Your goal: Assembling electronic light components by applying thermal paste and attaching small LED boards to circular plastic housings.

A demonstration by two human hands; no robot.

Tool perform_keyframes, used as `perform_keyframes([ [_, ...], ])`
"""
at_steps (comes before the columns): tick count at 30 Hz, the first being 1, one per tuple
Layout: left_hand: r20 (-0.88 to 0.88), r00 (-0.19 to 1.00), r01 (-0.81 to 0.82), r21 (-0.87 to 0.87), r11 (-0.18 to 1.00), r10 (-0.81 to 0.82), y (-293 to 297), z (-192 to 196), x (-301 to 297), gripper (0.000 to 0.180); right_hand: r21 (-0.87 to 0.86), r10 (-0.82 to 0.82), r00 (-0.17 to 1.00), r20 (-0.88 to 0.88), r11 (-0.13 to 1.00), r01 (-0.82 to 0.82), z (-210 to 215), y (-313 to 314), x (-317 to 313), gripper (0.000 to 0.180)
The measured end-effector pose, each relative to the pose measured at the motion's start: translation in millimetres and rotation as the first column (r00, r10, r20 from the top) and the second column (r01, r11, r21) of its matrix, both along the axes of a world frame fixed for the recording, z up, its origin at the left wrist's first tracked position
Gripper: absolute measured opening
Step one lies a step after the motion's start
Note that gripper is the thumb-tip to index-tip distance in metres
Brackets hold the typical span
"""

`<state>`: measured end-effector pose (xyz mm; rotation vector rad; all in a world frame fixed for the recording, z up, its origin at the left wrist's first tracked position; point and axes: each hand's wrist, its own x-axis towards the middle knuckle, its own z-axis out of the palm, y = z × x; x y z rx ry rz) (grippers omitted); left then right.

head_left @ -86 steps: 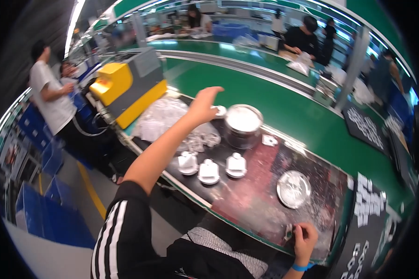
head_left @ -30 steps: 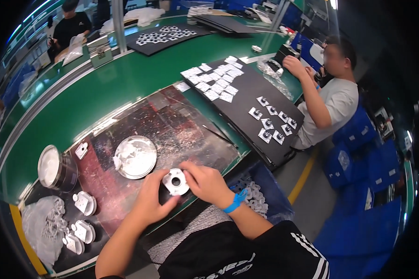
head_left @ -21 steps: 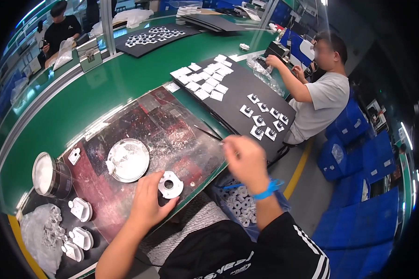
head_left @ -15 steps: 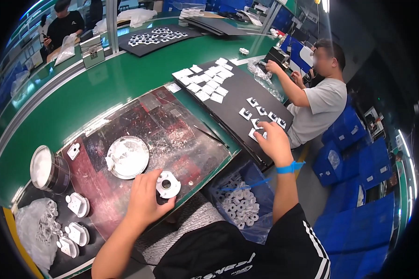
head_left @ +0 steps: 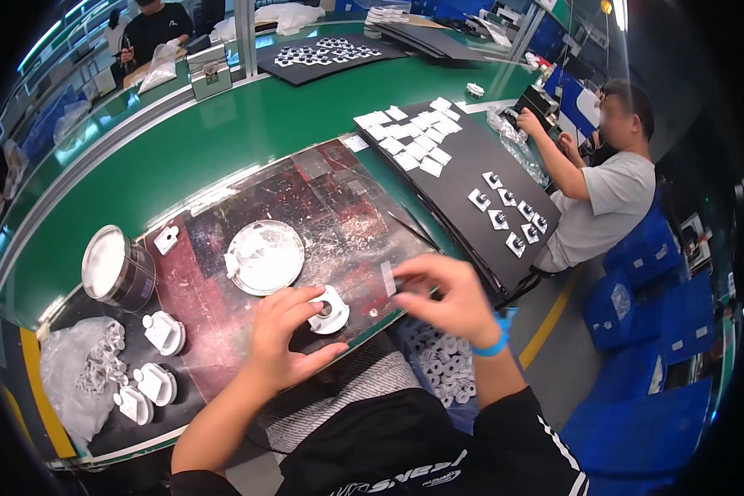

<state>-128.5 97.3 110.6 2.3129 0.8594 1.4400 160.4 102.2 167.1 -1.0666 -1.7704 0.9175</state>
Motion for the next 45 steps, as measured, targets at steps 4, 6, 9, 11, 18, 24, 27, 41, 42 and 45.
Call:
perform_keyframes([
  [4,0.119,0.991,0.071,-0.052,0.996,-0.064,0,-11,6,0.062,-0.038,0.156,0.988,-0.018,0.987,-0.156,-15,0,-52,0.035],
  [6,0.146,0.989,0.037,-0.08,0.996,-0.025,3,-14,6,0.058,-0.147,0.148,0.98,-0.134,0.975,-0.167,-26,2,-60,0.034],
  [9,0.142,0.989,-0.023,-0.12,0.992,0.04,5,-11,5,0.048,-0.114,0.181,0.976,-0.121,0.974,-0.195,-29,10,-58,0.043],
  [11,0.07,0.992,-0.096,-0.144,0.985,0.107,5,-1,5,0.039,0.043,0.221,0.975,0.016,0.974,-0.222,-41,23,-47,0.064],
  [18,-0.313,0.928,-0.21,0.005,0.978,0.201,2,-5,9,0.029,0.081,0.289,0.916,0.279,0.943,-0.323,-64,31,-44,0.083],
  [24,-0.3,0.92,-0.255,0.037,0.966,0.254,2,-1,12,0.028,0.109,0.239,0.926,0.292,0.954,-0.28,-70,32,-47,0.075],
  [27,-0.317,0.923,-0.246,-0.048,0.968,0.219,4,-2,9,0.029,0.112,0.228,0.933,0.279,0.957,-0.267,-71,32,-47,0.071],
  [41,-0.281,0.945,-0.214,-0.133,0.968,0.17,7,-9,7,0.026,0.13,0.172,0.947,0.273,0.968,-0.214,-69,32,-49,0.071],
  [42,-0.285,0.943,-0.218,-0.135,0.966,0.173,7,-10,7,0.026,0.128,0.169,0.945,0.279,0.969,-0.211,-68,32,-50,0.072],
  [45,-0.273,0.946,-0.217,-0.136,0.967,0.174,7,-10,8,0.024,0.147,0.156,0.945,0.286,0.968,-0.205,-69,32,-49,0.072],
])
